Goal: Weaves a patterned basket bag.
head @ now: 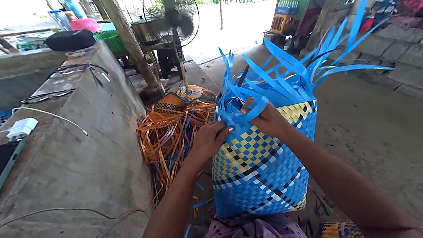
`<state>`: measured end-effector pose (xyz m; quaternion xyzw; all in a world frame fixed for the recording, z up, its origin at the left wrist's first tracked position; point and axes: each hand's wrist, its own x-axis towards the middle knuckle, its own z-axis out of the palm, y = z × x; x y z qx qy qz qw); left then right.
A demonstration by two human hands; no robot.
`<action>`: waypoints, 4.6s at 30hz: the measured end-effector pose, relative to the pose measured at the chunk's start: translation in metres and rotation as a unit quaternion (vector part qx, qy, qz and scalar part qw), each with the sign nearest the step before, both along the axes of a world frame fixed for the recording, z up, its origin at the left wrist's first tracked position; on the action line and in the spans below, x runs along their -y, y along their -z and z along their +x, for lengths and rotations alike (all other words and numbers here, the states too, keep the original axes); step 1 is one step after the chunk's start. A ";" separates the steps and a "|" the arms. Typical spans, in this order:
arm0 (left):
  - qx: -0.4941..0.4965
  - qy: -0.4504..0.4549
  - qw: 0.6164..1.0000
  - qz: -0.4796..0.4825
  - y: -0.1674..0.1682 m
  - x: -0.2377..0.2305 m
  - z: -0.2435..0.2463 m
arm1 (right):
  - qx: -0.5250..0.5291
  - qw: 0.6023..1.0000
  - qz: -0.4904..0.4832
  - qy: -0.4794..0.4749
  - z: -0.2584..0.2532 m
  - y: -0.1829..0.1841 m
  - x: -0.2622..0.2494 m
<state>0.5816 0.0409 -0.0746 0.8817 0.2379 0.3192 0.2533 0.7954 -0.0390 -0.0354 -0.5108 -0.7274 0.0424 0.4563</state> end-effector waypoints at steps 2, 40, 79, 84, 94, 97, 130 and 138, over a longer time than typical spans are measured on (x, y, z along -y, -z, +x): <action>0.050 0.040 0.994 -0.087 0.021 -0.006 -0.016 | 0.009 1.000 -0.014 -0.023 0.007 0.001 0.000; 0.061 -0.031 0.979 0.195 -0.041 0.004 -0.019 | 0.144 0.984 0.016 0.108 -0.002 0.002 0.003; 0.200 0.222 0.940 0.163 0.032 0.135 0.058 | 0.106 0.958 -0.219 0.153 -0.021 -0.019 -0.008; 0.186 0.259 0.931 0.178 0.011 0.136 0.053 | 0.105 0.967 -0.148 0.178 -0.022 -0.007 -0.008; 0.095 0.030 0.943 0.316 -0.086 0.043 0.009 | -0.040 0.960 -0.273 -0.053 0.016 -0.038 -0.006; -0.003 0.030 0.943 0.333 -0.077 0.023 0.012 | -0.069 0.940 -0.321 -0.087 0.019 -0.040 -0.013; -0.171 0.114 0.940 0.273 -0.065 0.009 0.048 | -0.117 0.898 -0.401 -0.140 0.024 -0.019 -0.036; -0.301 -0.077 0.945 0.105 -0.044 0.038 0.019 | -0.081 0.893 -0.400 -0.191 0.031 -0.005 -0.041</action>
